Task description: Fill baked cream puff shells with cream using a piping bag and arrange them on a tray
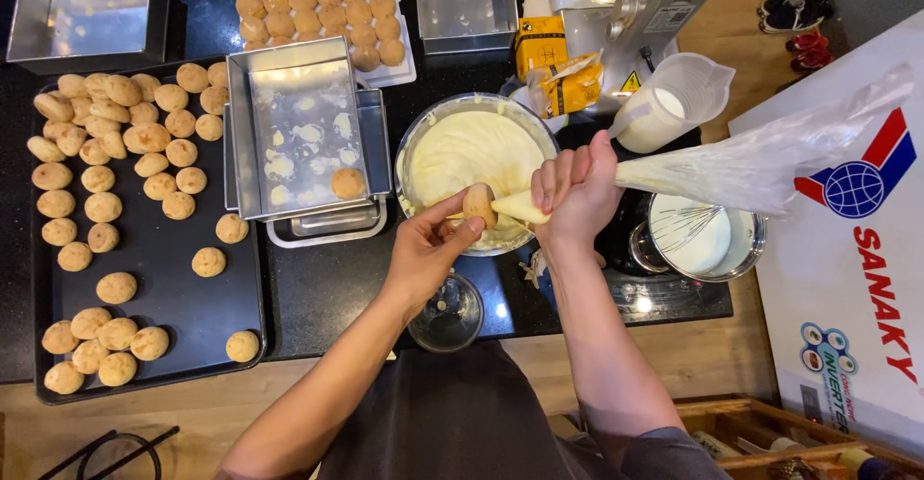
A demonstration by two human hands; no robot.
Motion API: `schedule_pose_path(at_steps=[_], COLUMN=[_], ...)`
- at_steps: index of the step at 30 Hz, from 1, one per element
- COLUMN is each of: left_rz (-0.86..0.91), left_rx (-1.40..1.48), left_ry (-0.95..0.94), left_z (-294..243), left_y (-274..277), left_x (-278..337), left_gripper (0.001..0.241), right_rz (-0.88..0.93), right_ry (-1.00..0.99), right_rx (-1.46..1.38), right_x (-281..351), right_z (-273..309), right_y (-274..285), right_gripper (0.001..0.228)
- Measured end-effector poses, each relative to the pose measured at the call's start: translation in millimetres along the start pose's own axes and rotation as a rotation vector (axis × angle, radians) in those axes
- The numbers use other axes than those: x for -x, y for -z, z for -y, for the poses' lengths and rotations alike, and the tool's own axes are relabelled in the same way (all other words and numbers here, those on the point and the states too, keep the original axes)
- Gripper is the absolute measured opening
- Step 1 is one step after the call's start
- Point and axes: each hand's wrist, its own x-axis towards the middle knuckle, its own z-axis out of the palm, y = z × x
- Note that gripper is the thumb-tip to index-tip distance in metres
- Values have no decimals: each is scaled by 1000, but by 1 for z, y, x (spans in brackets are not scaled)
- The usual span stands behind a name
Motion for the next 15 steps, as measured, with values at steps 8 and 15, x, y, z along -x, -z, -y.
schedule_pose_path(at_steps=[8, 15], left_rz=[11, -19], left_rx=[-10, -80], left_ry=[-22, 11], left_z=[3, 5], left_y=[-2, -1], left_x=[-2, -8], left_gripper=[54, 56], right_rz=[49, 75], right_ry=[4, 10], right_rx=[54, 151], right_x=[-3, -12], right_z=[1, -9], right_y=[1, 7], right_gripper=[57, 54])
